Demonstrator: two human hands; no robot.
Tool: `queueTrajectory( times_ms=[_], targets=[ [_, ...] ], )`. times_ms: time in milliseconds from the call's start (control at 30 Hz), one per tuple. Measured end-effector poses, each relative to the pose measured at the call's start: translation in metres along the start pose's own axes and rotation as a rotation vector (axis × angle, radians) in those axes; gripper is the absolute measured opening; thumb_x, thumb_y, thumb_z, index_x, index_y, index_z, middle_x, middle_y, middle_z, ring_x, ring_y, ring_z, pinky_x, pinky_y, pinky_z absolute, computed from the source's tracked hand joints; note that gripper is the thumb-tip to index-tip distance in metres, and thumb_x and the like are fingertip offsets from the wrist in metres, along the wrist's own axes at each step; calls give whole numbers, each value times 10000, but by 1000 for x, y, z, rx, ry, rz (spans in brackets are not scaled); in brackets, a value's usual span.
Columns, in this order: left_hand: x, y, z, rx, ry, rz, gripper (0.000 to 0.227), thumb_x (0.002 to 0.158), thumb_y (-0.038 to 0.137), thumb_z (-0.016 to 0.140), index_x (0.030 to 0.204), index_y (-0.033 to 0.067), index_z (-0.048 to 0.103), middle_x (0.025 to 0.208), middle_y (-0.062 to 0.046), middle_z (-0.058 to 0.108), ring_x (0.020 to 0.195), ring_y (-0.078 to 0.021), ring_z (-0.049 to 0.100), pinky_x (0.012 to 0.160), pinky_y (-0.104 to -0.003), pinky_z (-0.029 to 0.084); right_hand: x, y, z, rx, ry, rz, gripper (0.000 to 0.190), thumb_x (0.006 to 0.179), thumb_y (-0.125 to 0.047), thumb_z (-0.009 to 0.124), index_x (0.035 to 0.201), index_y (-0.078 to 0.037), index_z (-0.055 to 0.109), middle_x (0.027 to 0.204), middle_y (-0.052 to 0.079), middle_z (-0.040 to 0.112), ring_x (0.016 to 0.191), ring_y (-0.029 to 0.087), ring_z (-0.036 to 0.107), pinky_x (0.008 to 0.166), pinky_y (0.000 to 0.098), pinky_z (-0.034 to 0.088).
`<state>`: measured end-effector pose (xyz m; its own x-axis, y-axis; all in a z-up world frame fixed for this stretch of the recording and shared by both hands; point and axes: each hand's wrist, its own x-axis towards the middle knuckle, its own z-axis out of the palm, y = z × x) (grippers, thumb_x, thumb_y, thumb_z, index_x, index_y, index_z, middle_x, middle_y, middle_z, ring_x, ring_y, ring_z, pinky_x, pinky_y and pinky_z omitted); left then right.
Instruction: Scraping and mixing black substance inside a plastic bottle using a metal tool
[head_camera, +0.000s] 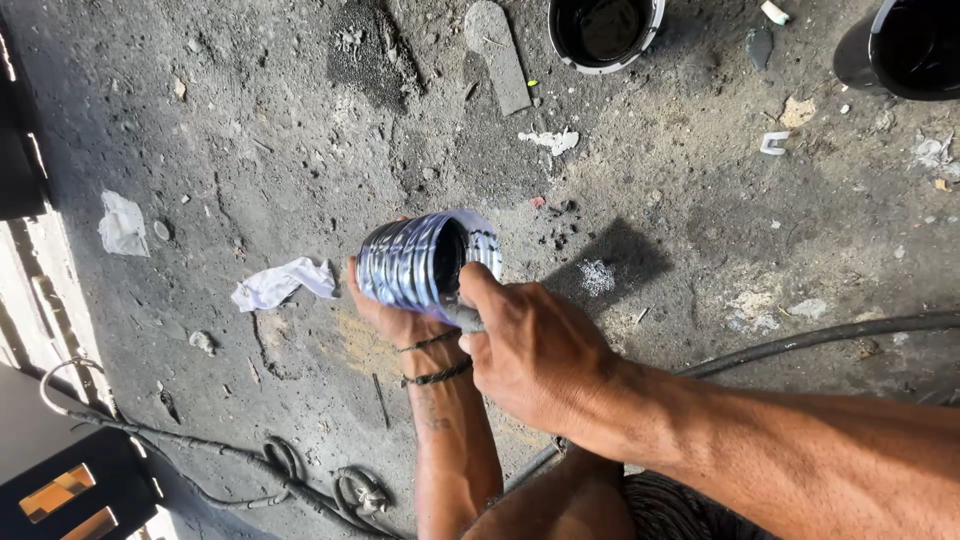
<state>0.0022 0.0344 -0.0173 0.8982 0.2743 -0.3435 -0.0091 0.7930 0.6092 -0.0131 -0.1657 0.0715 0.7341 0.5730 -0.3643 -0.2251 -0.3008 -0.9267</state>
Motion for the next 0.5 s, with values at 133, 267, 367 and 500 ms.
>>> queueTrajectory(
  times_ms=[133, 267, 367, 500],
  targets=[
    [11, -8, 8, 42, -20, 89, 369, 973, 477, 490, 897, 128, 585, 850, -33, 616, 733, -169, 597, 660, -333, 565, 6, 20, 9, -1, 78, -47, 157, 915, 0, 579, 1039, -38, 492, 652, 78, 629, 389, 133, 535, 257, 242, 448],
    [18, -13, 21, 114, 55, 262, 398, 997, 447, 408, 717, 194, 534, 669, 51, 557, 554, -105, 519, 525, -296, 468, 10, 25, -4, 103, 163, 75, 112, 1002, -20, 526, 1106, -25, 485, 694, 173, 599, 424, 234, 550, 340, 328, 454],
    [33, -14, -21, 221, 193, 338, 347, 1038, 451, 398, 906, 167, 547, 835, -23, 597, 742, -168, 584, 674, -331, 497, 13, 30, -32, 193, 139, 198, 204, 949, -116, 602, 1129, -31, 559, 783, 256, 707, 562, 358, 699, 534, 437, 543],
    [28, -8, -24, 160, 234, 158, 466, 982, 517, 492, 1217, 126, 584, 1135, -164, 672, 1028, -343, 663, 915, -493, 591, 6, 18, -71, 367, 157, 317, 237, 869, -104, 667, 1075, 6, 627, 658, 177, 684, 393, 196, 557, 407, 306, 452]
  ],
)
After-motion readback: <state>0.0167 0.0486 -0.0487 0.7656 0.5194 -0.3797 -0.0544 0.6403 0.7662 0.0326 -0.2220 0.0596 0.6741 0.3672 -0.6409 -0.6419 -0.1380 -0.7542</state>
